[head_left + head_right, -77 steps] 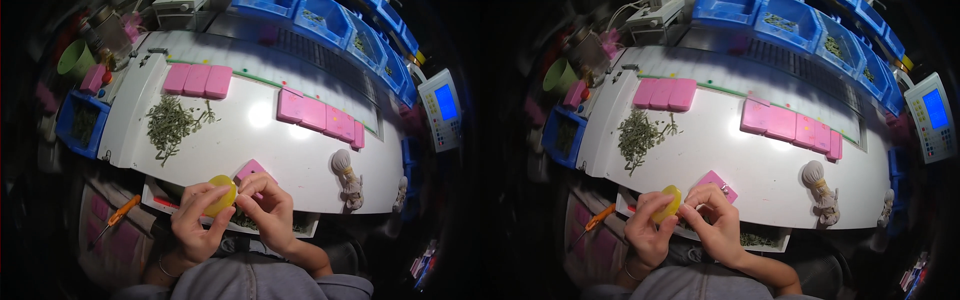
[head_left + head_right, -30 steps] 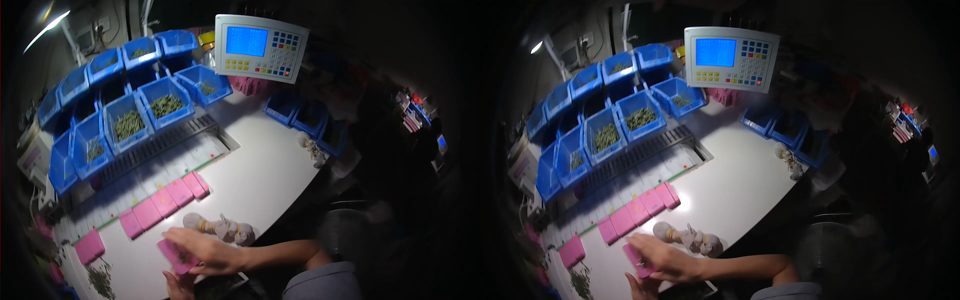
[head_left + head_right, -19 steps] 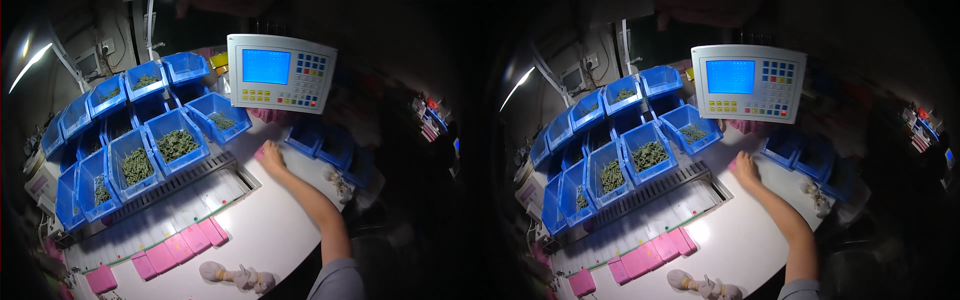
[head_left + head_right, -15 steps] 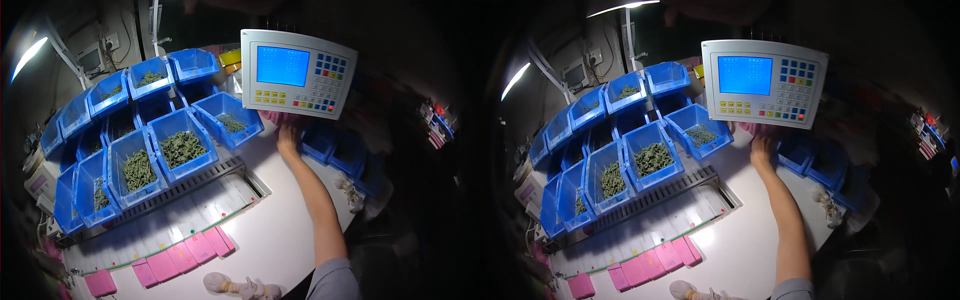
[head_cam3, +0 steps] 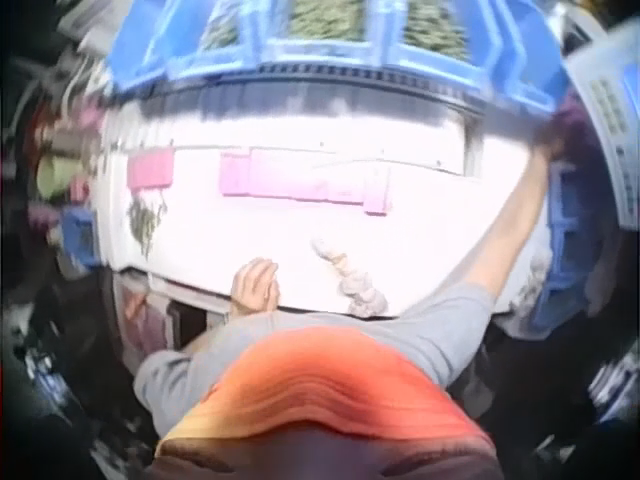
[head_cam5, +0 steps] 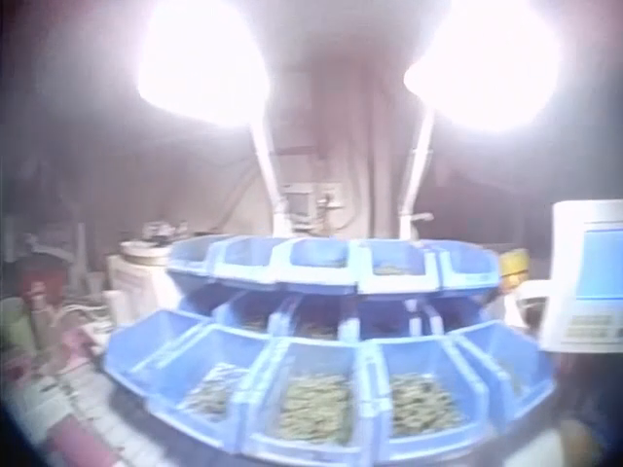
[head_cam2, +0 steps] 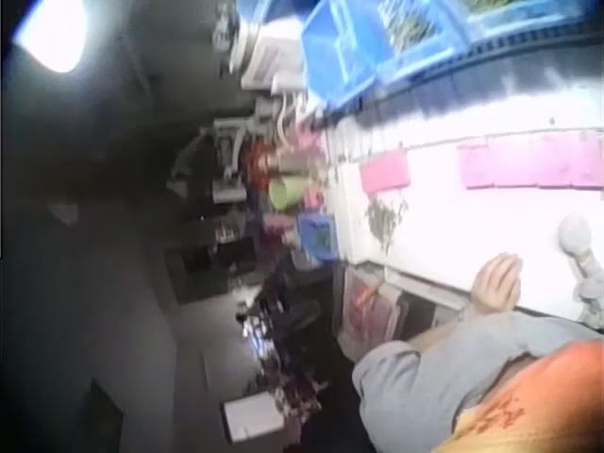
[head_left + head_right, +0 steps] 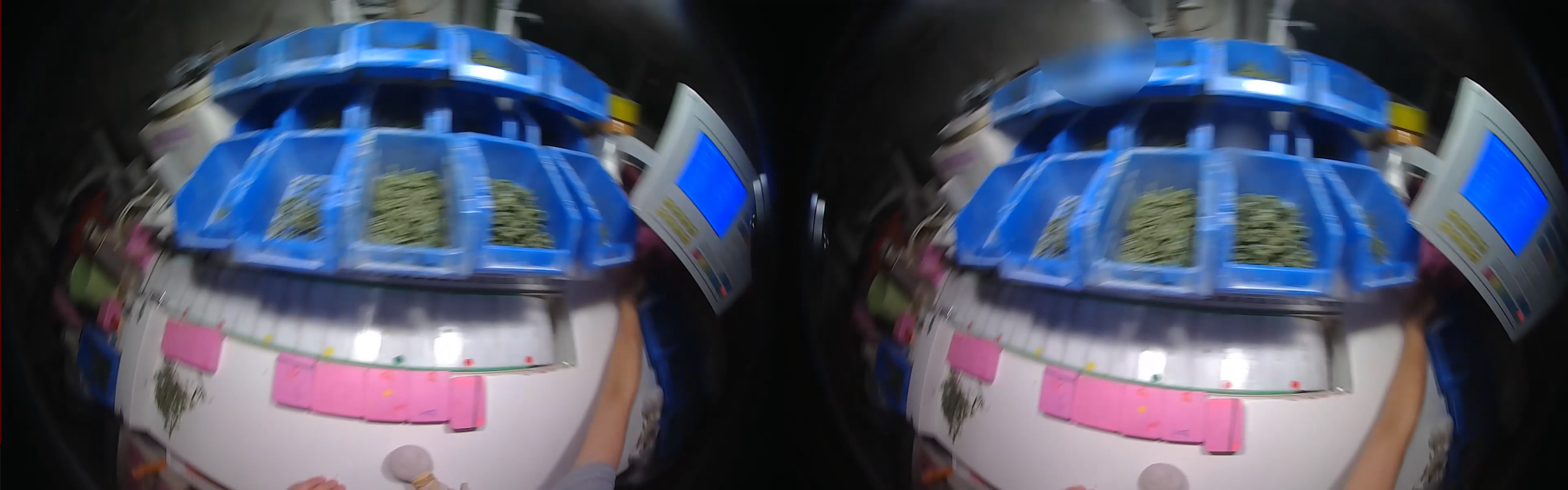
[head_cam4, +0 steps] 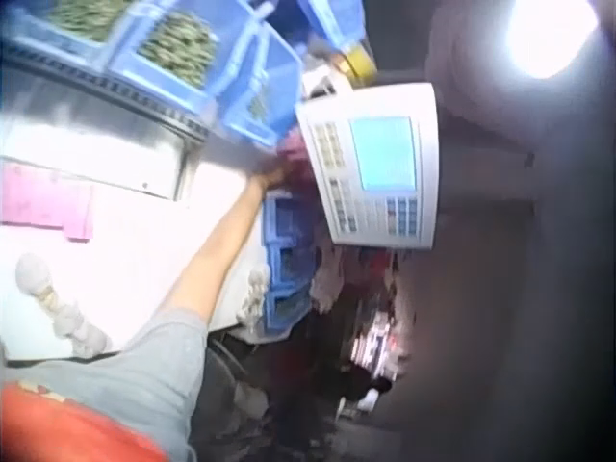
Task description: The person assembles small pink rectangular sponges by inserting green plant stems into them. They use a yellow rubber band to secure the stems and a small brush to clean the sponge surfaces. The person handles the sponges one at a time, arranging them on a white table next to blue storage bins.
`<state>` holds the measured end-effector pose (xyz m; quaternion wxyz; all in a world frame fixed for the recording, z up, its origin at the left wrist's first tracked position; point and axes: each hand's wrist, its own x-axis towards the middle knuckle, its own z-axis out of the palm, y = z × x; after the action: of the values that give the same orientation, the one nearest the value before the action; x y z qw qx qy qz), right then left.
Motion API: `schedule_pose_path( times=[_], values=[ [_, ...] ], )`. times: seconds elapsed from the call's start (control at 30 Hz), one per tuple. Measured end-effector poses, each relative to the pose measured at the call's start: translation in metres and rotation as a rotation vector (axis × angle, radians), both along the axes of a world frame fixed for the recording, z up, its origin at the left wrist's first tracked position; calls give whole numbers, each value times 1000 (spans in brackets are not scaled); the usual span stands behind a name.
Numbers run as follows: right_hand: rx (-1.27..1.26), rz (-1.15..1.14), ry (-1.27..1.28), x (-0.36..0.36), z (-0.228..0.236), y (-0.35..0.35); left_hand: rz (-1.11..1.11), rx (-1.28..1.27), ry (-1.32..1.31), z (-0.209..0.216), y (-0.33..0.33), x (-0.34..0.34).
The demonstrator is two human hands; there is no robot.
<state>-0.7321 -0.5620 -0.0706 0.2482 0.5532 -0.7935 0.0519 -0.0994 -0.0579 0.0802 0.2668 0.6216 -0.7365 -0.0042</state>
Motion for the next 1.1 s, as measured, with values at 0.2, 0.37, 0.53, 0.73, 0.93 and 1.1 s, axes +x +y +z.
schedule_pose_path(
  times=[0.2, 0.37, 0.53, 0.73, 0.93, 1.1],
  values=[
    [209, 34, 46, 26, 20, 39, 11, -133, 50, -6, 3, 11],
    [231, 217, 76, 83, 68, 102, -19, -87, 176, -15, 11, 16],
    [180, 667, -56, 222, 142, 201, -96, -81, 539, -20, 5, 22],
    [359, 1135, -470, 428, 211, 276, -48, 85, 830, -4, 35, 54],
    [384, 1429, -456, 568, 197, 253, 124, -10, 824, -4, 62, 105],
    [618, 1000, -506, 666, 171, 175, 168, -41, 921, -3, 87, 141]
  ],
)
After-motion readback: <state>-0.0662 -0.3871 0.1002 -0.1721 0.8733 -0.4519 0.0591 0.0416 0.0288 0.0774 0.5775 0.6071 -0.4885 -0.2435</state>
